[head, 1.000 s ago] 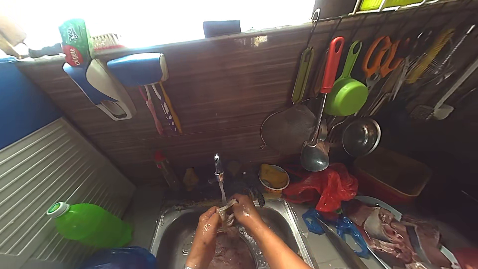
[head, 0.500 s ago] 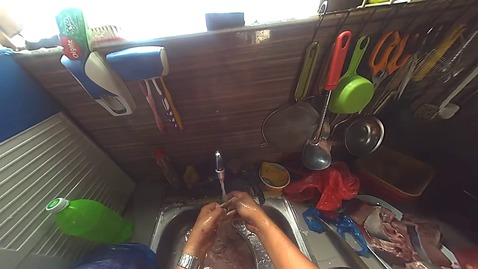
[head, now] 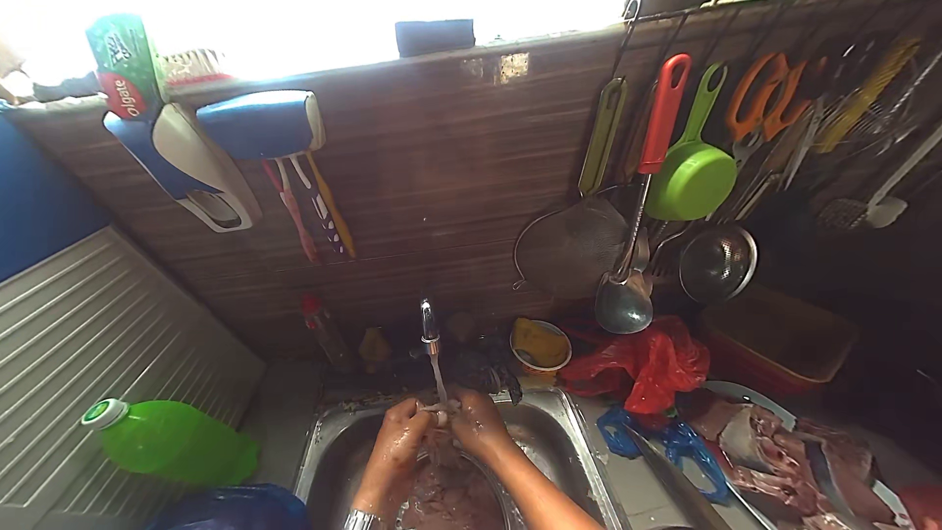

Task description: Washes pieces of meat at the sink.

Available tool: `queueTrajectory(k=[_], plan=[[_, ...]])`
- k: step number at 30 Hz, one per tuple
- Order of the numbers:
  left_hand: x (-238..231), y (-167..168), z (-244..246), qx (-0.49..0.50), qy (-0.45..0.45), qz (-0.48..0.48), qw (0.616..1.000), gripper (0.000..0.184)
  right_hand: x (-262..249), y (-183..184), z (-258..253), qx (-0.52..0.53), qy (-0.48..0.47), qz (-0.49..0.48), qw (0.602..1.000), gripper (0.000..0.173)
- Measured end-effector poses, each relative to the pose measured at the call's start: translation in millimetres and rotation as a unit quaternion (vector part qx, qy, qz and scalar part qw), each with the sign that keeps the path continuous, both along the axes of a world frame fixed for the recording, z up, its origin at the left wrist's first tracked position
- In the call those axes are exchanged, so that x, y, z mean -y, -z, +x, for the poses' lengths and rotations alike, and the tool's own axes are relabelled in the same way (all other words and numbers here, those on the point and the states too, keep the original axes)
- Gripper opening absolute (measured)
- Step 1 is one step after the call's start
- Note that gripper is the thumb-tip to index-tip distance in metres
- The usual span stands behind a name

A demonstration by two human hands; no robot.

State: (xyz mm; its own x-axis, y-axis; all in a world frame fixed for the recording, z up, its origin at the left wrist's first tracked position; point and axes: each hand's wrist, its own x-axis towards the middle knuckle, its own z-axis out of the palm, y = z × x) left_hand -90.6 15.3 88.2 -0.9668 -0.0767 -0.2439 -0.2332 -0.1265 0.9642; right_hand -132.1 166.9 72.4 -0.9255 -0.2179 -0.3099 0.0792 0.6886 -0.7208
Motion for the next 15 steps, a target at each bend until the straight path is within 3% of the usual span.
queueTrajectory(k=[3, 6, 8, 10, 13, 15], plan=[[-4, 14, 12, 0.003, -0.069, 0.171, 0.983, 0.015, 2, 1, 1, 0.043, -0.019, 0.001, 0.999, 0.027], [1, 32, 23, -0.009, -0.037, 0.213, 0.976, 0.011, 0, 12, 2, 0.083, 0.019, -0.082, 0.993, 0.026], [3, 33, 24, 0.012, 0.016, 0.128, 0.992, 0.023, 2, 18, 4, 0.071, 0.063, -0.182, 0.979, 0.02], [0, 30, 21, 0.055, 0.038, -0.023, 0.998, 0.034, 9, 14, 10, 0.052, 0.097, -0.264, 0.958, 0.014], [-7, 30, 7, 0.096, -0.013, -0.182, 0.978, 0.017, 22, -1, 19, 0.041, 0.125, -0.324, 0.937, 0.013], [-7, 39, -2, 0.114, 0.003, -0.265, 0.958, 0.02, 26, -8, 25, 0.049, 0.125, -0.338, 0.931, 0.012]])
